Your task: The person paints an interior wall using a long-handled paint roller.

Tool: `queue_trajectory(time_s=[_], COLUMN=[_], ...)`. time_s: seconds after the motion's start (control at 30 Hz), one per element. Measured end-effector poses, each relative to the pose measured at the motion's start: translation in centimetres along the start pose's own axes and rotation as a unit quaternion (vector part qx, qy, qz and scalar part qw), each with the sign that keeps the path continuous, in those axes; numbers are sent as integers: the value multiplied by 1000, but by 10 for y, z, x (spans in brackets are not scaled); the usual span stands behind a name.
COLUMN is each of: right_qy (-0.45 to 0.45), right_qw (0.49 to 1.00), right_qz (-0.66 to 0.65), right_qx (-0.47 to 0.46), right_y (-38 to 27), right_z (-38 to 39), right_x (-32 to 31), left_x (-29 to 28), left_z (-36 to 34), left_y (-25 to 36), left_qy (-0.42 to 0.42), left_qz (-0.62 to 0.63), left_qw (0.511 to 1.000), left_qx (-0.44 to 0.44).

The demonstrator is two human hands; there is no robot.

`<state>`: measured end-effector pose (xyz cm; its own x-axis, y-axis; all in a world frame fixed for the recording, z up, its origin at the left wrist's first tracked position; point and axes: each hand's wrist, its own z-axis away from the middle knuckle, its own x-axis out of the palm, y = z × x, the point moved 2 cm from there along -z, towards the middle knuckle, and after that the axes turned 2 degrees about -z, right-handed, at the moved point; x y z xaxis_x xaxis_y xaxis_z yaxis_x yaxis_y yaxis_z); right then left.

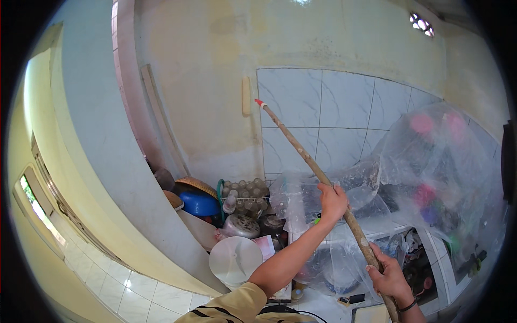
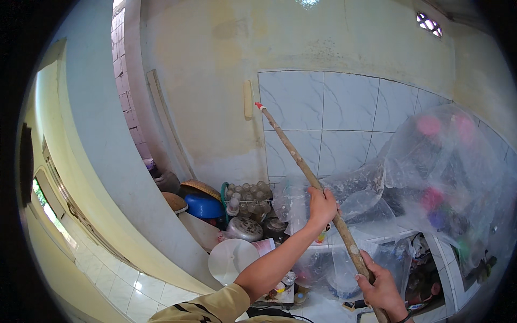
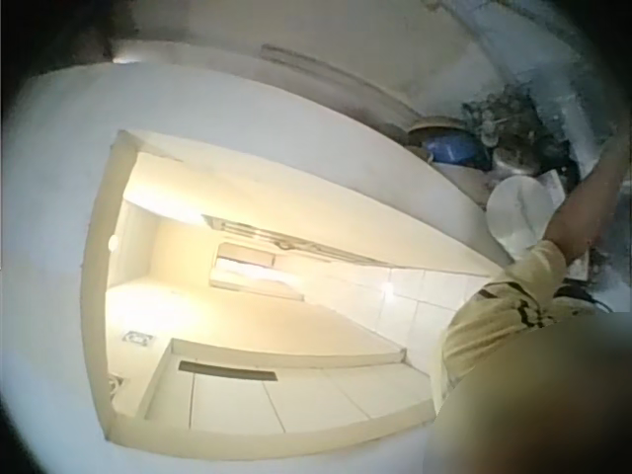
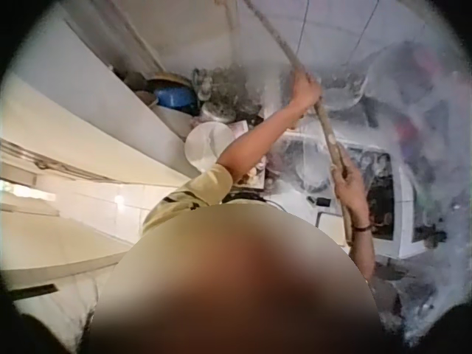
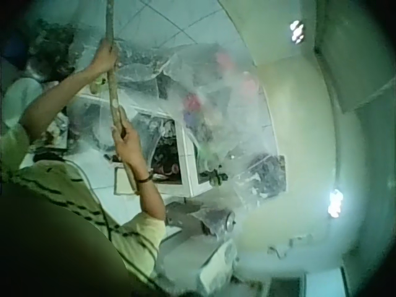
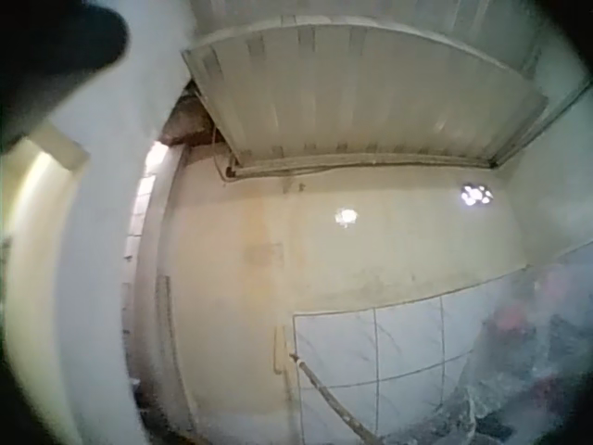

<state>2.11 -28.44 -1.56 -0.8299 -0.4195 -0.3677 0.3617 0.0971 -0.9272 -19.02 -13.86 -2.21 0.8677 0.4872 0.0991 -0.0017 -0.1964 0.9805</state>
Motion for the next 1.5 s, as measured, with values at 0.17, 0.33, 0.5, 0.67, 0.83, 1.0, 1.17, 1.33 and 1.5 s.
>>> queue_trajectory(time_s=[0.17, 0.33, 0.5, 0.67, 0.83, 1.0, 1.17, 1.33, 1.5], right_qy=[-6, -30, -83, -105, -145, -165, -180, -184, -151], right_qw=[1000, 999, 996, 994, 987, 978, 973, 973, 965], right_qz=[-13, -5, -5, 16, 39, 60, 89, 96, 109], right_qx=[24, 16, -15, -36, -56, -110, -115, -104, -186], right_y=[-19, -31, -48, -65, -75, -94, -119, -134, -119], right_z=[-11, -34, -67, -104, -146, -181, -202, -204, -185], right_x=[15, 31, 56, 86, 119, 154, 178, 178, 158], left_x=[-22, -52, -92, -140, -195, -240, -282, -282, -255], left_z=[-12, -35, -62, -99, -133, -158, -189, -188, -167], left_y=[5, 8, 11, 10, 10, 13, 9, 24, 29], left_qy=[6, 44, 76, 132, 172, 180, 191, 188, 207], left_qz=[8, 20, 32, -22, -61, 12, 10, 49, 55], left_qw=[1000, 999, 996, 991, 983, 983, 982, 981, 976], left_qx=[-9, 17, 17, 23, 32, 19, -9, -2, 38])
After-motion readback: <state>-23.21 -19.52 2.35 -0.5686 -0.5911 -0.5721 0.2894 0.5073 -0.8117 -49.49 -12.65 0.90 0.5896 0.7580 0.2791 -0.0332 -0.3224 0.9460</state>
